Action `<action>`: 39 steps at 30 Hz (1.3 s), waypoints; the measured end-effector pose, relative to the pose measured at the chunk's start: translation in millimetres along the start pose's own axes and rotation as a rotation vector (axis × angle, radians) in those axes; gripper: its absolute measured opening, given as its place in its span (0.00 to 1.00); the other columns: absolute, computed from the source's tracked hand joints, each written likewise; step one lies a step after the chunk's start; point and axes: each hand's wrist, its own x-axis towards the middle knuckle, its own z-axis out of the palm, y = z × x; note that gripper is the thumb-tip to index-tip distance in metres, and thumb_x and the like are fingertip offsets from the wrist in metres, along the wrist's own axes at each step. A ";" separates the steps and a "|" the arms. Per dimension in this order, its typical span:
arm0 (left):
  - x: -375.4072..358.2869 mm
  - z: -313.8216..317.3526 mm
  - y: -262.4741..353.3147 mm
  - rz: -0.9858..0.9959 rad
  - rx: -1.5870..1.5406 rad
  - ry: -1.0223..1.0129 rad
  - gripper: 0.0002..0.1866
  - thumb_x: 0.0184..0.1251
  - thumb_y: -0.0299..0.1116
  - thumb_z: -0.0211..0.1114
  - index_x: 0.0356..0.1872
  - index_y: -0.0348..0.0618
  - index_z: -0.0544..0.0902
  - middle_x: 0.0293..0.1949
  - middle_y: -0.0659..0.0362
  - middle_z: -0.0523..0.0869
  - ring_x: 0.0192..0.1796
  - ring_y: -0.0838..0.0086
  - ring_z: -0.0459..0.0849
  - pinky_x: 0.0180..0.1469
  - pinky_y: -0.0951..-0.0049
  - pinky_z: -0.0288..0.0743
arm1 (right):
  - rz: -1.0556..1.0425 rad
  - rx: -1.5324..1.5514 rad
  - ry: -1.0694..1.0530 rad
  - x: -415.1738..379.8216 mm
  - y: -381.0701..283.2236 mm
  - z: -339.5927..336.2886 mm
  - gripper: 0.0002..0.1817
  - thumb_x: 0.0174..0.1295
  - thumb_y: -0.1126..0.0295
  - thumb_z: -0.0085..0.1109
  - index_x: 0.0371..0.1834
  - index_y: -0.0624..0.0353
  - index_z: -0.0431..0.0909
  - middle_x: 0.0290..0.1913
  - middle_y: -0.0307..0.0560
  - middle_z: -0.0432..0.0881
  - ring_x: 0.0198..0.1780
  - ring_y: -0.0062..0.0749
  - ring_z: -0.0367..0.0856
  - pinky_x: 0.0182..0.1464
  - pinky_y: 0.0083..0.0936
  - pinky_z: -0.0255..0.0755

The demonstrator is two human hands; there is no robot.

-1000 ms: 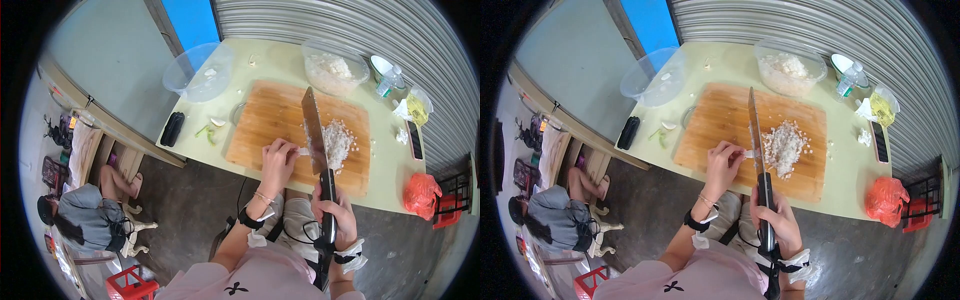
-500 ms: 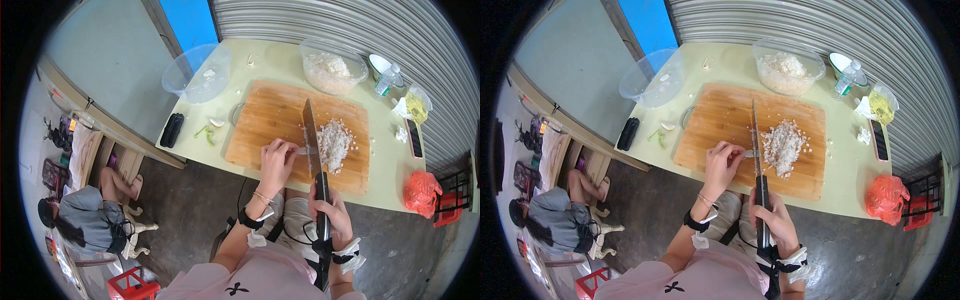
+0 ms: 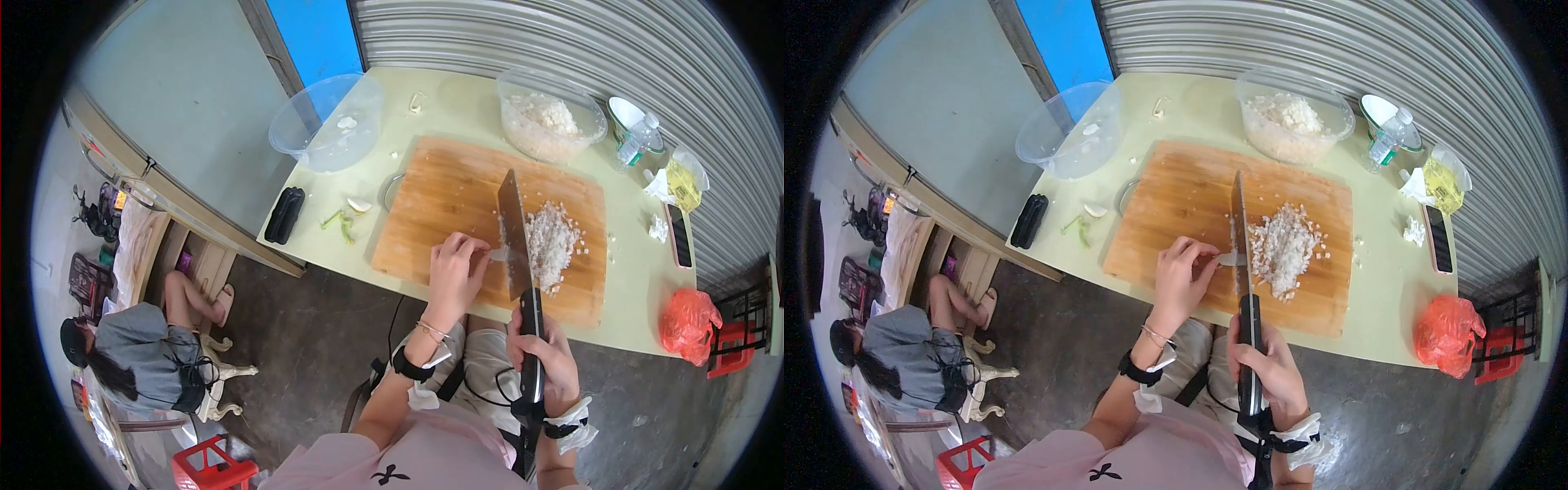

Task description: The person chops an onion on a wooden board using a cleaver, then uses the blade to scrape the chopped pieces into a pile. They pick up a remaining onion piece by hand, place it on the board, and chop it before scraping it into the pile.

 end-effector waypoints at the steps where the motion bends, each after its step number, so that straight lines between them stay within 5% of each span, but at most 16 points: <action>1: 0.3 0.3 0.1 0.014 0.012 0.006 0.06 0.51 0.28 0.64 0.32 0.46 0.80 0.29 0.62 0.76 0.33 0.70 0.77 0.41 0.71 0.63 | 0.014 0.004 -0.019 0.7 2.2 -1.4 0.13 0.48 0.74 0.53 0.37 0.65 0.65 0.21 0.39 0.69 0.19 0.20 0.68 0.20 0.16 0.64; 39: 1.4 3.4 1.6 0.013 0.074 0.021 0.03 0.51 0.28 0.64 0.28 0.47 0.80 0.26 0.64 0.76 0.30 0.73 0.76 0.38 0.72 0.62 | 0.013 0.091 -0.032 -2.2 15.3 -11.4 0.15 0.45 0.77 0.53 0.37 0.64 0.62 0.21 0.42 0.69 0.16 0.21 0.66 0.18 0.16 0.61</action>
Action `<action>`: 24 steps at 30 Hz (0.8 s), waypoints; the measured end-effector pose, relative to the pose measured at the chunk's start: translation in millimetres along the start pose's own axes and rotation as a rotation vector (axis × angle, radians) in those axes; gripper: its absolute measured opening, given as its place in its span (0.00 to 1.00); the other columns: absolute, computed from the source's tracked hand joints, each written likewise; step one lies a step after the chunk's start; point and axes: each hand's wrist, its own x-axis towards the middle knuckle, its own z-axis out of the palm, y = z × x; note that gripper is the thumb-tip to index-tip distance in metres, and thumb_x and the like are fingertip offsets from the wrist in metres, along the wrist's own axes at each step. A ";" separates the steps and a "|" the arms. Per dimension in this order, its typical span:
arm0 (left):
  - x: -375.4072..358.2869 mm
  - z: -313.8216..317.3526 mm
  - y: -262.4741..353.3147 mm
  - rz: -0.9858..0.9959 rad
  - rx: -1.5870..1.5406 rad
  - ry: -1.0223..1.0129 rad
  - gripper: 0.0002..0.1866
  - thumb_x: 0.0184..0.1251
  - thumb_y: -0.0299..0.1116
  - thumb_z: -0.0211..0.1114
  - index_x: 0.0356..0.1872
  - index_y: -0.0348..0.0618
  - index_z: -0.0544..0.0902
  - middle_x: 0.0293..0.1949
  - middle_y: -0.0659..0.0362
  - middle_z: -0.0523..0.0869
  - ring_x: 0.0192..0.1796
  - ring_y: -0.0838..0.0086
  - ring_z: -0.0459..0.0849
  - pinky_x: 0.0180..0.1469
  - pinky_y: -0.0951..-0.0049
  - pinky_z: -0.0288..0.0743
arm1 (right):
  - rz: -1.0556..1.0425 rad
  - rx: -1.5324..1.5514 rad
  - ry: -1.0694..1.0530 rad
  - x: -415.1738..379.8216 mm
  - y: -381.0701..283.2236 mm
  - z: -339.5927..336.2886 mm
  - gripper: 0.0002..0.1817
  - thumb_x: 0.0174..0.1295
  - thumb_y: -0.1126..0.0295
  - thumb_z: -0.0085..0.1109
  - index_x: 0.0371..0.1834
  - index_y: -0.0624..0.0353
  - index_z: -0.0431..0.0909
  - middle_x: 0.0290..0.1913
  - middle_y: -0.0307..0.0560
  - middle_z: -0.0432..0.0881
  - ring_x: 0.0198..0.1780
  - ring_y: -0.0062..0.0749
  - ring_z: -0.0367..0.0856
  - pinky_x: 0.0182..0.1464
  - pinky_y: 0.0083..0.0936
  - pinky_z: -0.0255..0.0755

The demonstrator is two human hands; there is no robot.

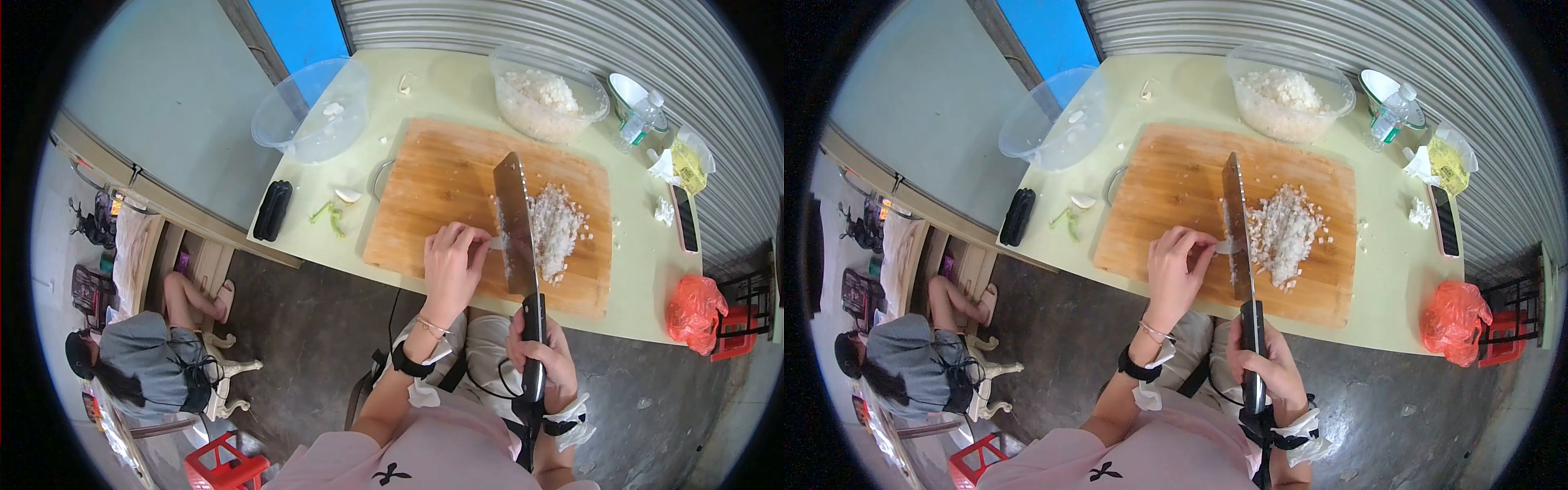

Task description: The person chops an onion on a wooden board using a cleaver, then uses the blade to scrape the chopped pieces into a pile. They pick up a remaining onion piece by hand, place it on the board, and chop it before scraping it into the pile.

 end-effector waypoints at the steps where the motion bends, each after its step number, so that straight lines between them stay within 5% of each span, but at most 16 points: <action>1: 0.1 0.1 0.0 0.003 -0.002 0.004 0.03 0.51 0.28 0.64 0.28 0.47 0.80 0.26 0.64 0.76 0.30 0.73 0.76 0.38 0.72 0.62 | -0.003 0.020 0.004 0.2 -0.2 0.4 0.15 0.45 0.77 0.53 0.37 0.64 0.63 0.21 0.42 0.69 0.16 0.21 0.66 0.18 0.16 0.60; 17: 1.5 -2.9 2.8 -0.002 0.030 0.008 0.03 0.51 0.29 0.65 0.28 0.45 0.81 0.27 0.64 0.76 0.31 0.71 0.76 0.38 0.71 0.62 | 0.106 -0.181 0.075 5.2 -12.9 5.3 0.15 0.43 0.74 0.56 0.36 0.64 0.66 0.20 0.38 0.70 0.16 0.18 0.65 0.19 0.13 0.57; 24: 1.7 -3.7 2.7 0.018 -0.015 0.009 0.03 0.50 0.28 0.64 0.28 0.46 0.80 0.27 0.64 0.76 0.32 0.71 0.75 0.38 0.71 0.62 | 0.050 0.060 0.096 17.5 -17.4 10.1 0.14 0.44 0.74 0.53 0.35 0.64 0.66 0.20 0.37 0.66 0.15 0.18 0.62 0.17 0.16 0.52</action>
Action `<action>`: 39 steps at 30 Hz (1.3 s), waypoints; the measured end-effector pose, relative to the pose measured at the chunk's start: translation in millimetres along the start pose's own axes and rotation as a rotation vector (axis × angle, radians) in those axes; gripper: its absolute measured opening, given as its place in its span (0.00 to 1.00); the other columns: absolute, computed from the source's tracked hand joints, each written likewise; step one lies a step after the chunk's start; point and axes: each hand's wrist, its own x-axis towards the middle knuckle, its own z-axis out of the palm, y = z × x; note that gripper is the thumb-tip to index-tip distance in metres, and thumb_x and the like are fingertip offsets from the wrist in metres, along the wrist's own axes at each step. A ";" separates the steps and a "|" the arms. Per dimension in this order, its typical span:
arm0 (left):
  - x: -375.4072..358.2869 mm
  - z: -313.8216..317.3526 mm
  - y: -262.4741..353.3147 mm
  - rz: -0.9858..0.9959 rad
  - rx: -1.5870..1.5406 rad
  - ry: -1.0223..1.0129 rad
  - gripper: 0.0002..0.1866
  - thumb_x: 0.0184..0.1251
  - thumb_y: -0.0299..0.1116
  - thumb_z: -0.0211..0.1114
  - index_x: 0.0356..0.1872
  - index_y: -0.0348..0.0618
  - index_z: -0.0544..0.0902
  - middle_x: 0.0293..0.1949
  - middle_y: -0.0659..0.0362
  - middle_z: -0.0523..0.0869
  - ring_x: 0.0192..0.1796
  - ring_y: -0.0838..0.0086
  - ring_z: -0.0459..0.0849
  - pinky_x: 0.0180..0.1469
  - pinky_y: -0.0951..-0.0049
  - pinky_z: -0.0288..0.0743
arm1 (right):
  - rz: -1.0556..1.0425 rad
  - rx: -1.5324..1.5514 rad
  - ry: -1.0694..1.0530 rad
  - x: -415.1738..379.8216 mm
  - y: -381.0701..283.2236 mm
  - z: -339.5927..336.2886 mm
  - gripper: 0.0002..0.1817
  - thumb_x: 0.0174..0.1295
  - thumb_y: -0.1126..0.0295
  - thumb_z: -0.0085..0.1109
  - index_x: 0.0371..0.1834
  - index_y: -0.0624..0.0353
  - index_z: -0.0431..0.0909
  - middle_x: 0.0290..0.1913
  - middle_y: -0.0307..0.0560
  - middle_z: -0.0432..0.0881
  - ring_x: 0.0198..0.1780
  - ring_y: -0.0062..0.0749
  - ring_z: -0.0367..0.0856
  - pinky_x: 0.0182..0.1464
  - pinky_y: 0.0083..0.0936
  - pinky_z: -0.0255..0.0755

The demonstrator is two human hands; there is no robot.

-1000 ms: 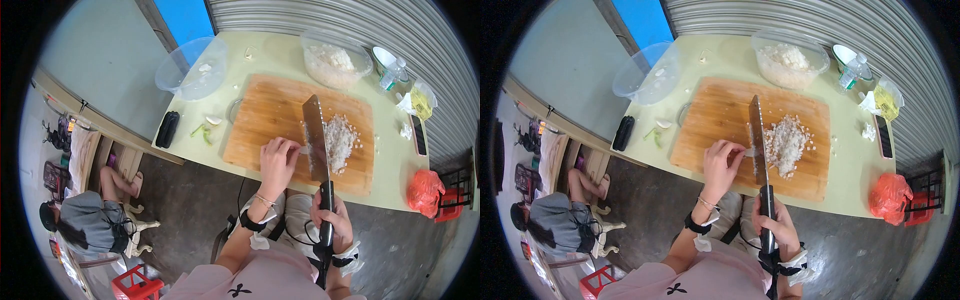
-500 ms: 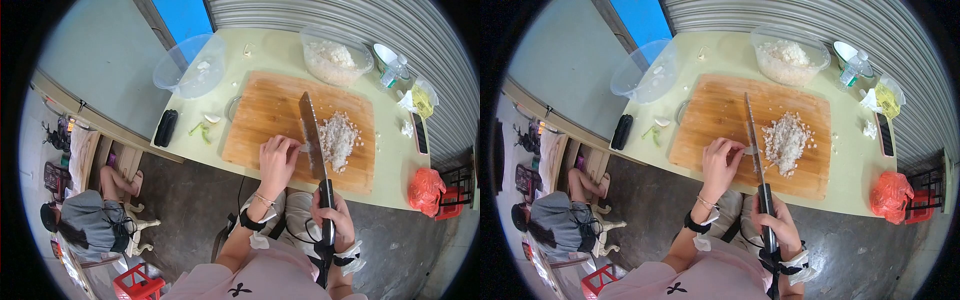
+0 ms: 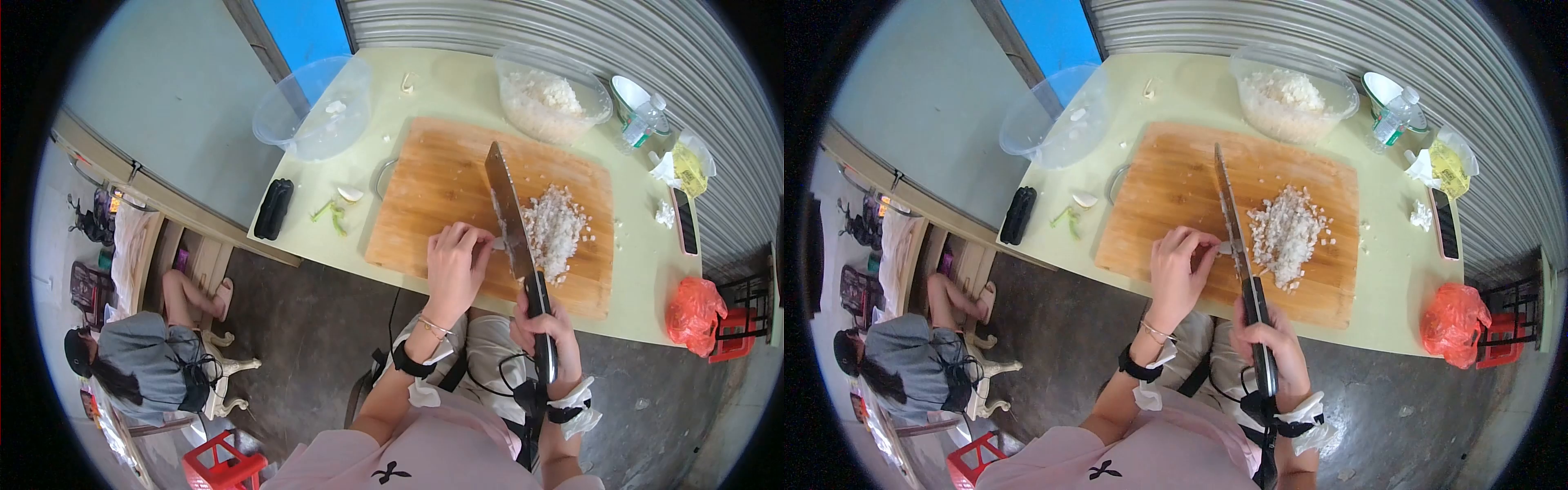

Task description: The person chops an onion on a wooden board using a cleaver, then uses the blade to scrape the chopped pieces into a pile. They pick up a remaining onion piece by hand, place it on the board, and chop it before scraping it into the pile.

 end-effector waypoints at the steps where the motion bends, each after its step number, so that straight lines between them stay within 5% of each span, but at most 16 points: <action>1: -0.2 0.1 -0.3 -0.004 0.003 -0.006 0.03 0.50 0.28 0.64 0.28 0.46 0.80 0.27 0.64 0.76 0.32 0.71 0.76 0.38 0.71 0.62 | -0.006 0.007 0.033 1.8 -2.6 3.3 0.13 0.45 0.74 0.53 0.35 0.64 0.65 0.20 0.37 0.65 0.15 0.18 0.61 0.17 0.16 0.51; 18: -3.3 0.0 -0.2 -0.004 -0.002 -0.029 0.04 0.50 0.27 0.63 0.29 0.44 0.79 0.30 0.60 0.76 0.38 0.66 0.75 0.42 0.68 0.63 | -0.046 0.012 -0.043 -8.1 -0.9 5.0 0.12 0.46 0.75 0.53 0.35 0.63 0.64 0.20 0.37 0.65 0.17 0.19 0.63 0.17 0.16 0.54; 23: -3.0 4.5 -4.0 0.013 -0.007 0.026 0.03 0.50 0.27 0.64 0.27 0.45 0.80 0.26 0.63 0.76 0.31 0.70 0.76 0.39 0.71 0.63 | -0.102 0.044 -0.072 -13.8 -2.9 8.0 0.12 0.46 0.75 0.53 0.35 0.63 0.64 0.20 0.37 0.65 0.16 0.19 0.63 0.17 0.16 0.53; 39: -2.6 1.0 -3.9 0.039 -0.009 0.004 0.02 0.52 0.26 0.63 0.28 0.44 0.79 0.27 0.61 0.77 0.31 0.68 0.75 0.38 0.70 0.64 | -0.034 -0.017 -0.062 -13.0 3.8 0.4 0.13 0.46 0.73 0.54 0.34 0.63 0.64 0.18 0.36 0.65 0.16 0.18 0.62 0.17 0.15 0.54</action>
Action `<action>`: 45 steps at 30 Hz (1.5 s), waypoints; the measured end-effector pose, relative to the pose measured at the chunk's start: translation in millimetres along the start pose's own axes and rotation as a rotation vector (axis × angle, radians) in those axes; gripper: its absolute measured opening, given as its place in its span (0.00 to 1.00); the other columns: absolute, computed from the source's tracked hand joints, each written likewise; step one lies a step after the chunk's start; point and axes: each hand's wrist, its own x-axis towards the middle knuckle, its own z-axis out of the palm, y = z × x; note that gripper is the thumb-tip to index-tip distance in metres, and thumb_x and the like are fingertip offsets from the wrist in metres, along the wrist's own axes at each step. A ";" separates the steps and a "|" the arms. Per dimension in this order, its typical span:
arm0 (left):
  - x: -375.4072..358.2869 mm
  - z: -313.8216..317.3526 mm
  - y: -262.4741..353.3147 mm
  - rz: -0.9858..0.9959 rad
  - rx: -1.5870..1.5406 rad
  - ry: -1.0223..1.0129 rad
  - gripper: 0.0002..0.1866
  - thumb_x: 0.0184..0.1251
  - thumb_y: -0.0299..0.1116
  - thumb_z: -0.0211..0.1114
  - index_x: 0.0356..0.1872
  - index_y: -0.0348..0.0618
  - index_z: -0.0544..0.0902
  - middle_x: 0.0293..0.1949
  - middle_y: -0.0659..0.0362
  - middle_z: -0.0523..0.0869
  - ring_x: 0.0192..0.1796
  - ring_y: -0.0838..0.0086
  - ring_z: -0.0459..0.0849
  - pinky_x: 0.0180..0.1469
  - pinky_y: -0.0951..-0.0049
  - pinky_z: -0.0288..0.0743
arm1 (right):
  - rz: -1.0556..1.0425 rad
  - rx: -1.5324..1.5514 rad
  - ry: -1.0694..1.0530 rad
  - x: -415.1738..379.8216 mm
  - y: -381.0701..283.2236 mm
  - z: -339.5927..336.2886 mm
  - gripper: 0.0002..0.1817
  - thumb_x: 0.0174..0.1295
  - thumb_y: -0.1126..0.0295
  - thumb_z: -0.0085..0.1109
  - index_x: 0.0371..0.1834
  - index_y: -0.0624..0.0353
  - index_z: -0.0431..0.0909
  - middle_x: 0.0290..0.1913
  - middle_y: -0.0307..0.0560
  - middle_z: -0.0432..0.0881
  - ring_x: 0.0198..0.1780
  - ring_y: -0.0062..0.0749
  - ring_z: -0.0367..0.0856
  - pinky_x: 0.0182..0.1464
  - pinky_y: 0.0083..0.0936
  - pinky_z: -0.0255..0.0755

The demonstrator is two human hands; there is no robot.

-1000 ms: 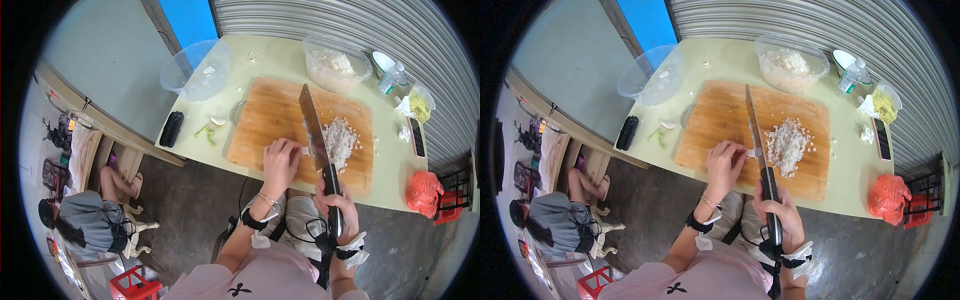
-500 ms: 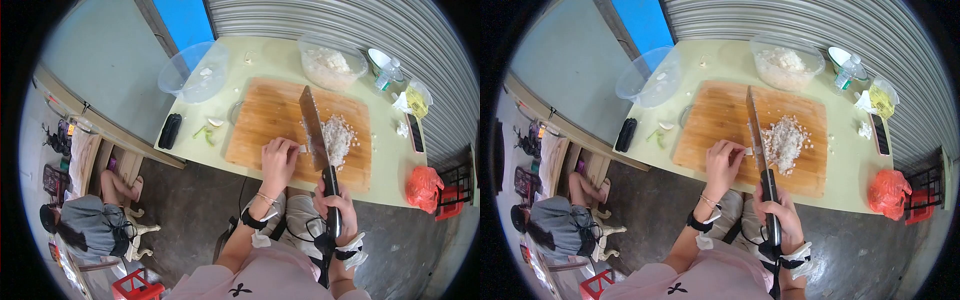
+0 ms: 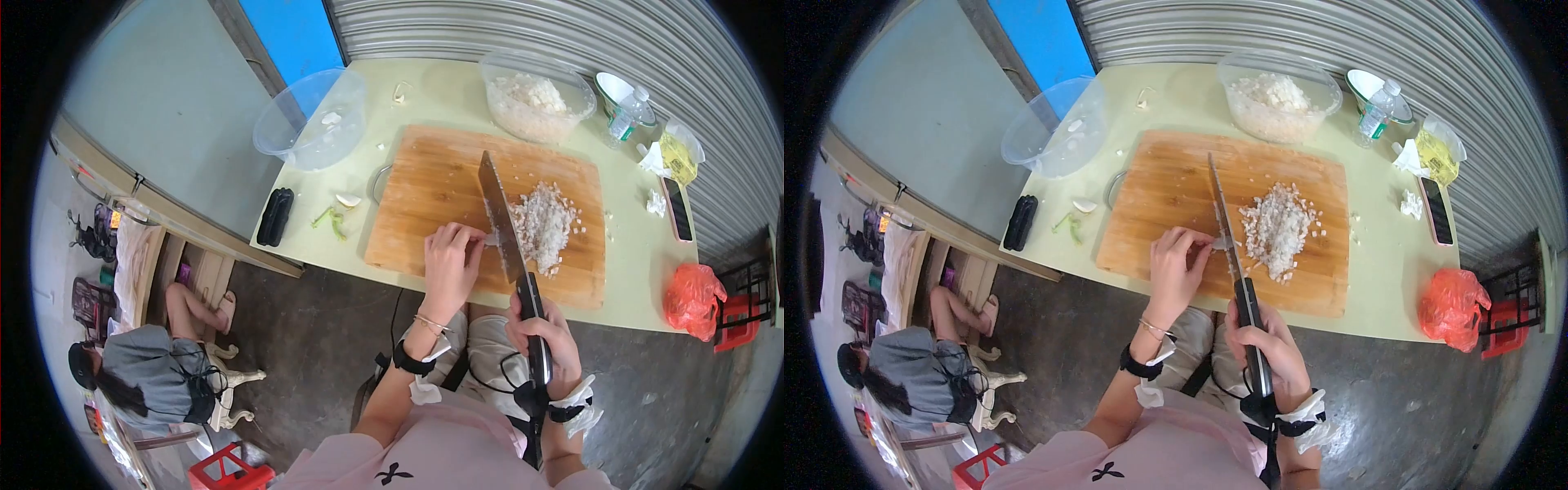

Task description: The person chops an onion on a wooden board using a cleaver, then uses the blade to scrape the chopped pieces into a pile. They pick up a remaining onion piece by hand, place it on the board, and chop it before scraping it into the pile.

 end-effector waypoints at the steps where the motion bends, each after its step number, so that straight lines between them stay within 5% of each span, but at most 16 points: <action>1: 0.4 -1.8 -0.5 0.016 -0.010 -0.023 0.03 0.53 0.25 0.62 0.30 0.43 0.80 0.28 0.59 0.77 0.32 0.67 0.75 0.39 0.69 0.65 | 0.004 -0.013 -0.007 0.3 -1.8 -1.8 0.13 0.46 0.73 0.55 0.34 0.63 0.65 0.18 0.36 0.65 0.16 0.18 0.62 0.17 0.15 0.55; 10: 1.5 -31.4 2.1 -0.069 -0.235 -0.283 0.09 0.59 0.23 0.53 0.40 0.34 0.78 0.39 0.50 0.79 0.44 0.56 0.75 0.48 0.67 0.69 | -0.035 0.077 -0.061 -6.1 -3.4 5.9 0.12 0.47 0.75 0.53 0.35 0.63 0.65 0.19 0.37 0.66 0.15 0.18 0.62 0.16 0.15 0.55; 18: -5.4 -44.6 18.8 0.106 0.016 -0.463 0.16 0.56 0.20 0.50 0.47 0.35 0.74 0.49 0.50 0.73 0.53 0.56 0.69 0.56 0.64 0.63 | 0.003 -0.028 -0.050 0.2 0.9 0.4 0.11 0.50 0.75 0.53 0.36 0.65 0.66 0.19 0.37 0.68 0.16 0.17 0.64 0.17 0.14 0.57; 45: -13.8 -32.8 24.1 0.094 0.175 -0.388 0.22 0.56 0.24 0.55 0.55 0.43 0.71 0.49 0.56 0.70 0.53 0.62 0.66 0.55 0.62 0.60 | -0.016 0.018 -0.058 -5.5 -4.0 -2.7 0.13 0.49 0.74 0.53 0.37 0.64 0.65 0.19 0.37 0.67 0.16 0.18 0.63 0.17 0.14 0.56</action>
